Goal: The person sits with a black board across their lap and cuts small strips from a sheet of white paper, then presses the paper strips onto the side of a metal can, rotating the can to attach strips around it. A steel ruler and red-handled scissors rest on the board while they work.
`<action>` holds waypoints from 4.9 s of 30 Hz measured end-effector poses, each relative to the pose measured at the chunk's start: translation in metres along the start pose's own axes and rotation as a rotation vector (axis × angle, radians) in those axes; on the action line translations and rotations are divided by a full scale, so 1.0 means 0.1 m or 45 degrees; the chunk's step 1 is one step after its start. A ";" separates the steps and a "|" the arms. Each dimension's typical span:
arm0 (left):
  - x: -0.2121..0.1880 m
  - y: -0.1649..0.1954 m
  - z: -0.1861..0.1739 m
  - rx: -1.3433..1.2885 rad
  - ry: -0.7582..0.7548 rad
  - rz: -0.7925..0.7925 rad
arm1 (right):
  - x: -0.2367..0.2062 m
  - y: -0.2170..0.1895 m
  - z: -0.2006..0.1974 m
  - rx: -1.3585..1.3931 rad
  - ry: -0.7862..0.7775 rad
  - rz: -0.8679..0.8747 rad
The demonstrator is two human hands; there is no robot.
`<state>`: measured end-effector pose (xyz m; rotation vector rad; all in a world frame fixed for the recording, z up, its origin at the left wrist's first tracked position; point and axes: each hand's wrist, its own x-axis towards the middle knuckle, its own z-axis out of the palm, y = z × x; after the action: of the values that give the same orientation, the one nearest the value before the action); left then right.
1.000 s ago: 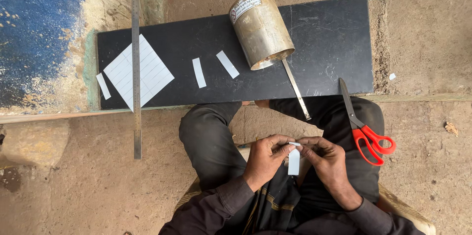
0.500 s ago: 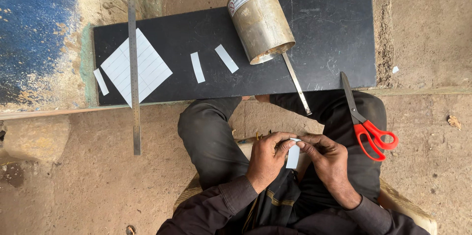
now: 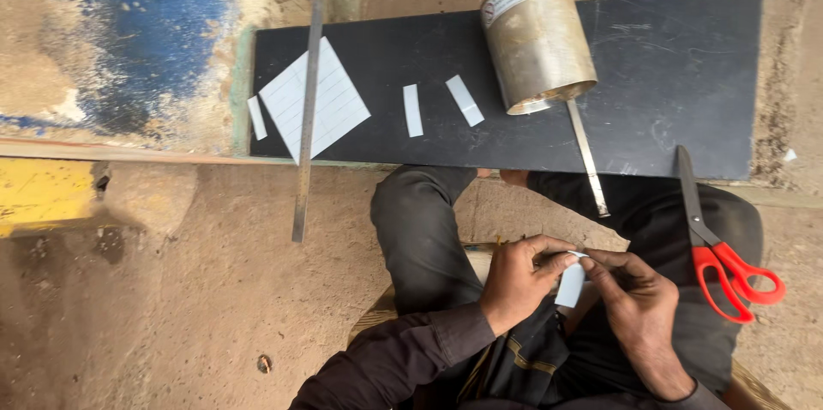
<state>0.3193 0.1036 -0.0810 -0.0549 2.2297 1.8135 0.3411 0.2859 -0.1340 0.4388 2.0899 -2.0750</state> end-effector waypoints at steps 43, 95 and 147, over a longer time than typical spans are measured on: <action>0.00 -0.04 0.10 0.064 -0.065 0.132 | -0.03 -0.04 -0.09 -0.095 -0.028 -0.086; 0.10 -0.14 0.01 -0.142 -0.046 -0.238 | 0.28 -0.10 -0.28 0.142 -0.011 0.097; 0.09 -0.13 0.00 -0.169 -0.121 -0.112 | 0.19 0.04 -0.17 0.167 -0.199 0.069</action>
<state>0.3130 0.1016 -0.0954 -0.0890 2.0085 1.8739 0.3259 0.3046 -0.1432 0.3347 1.8430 -2.1486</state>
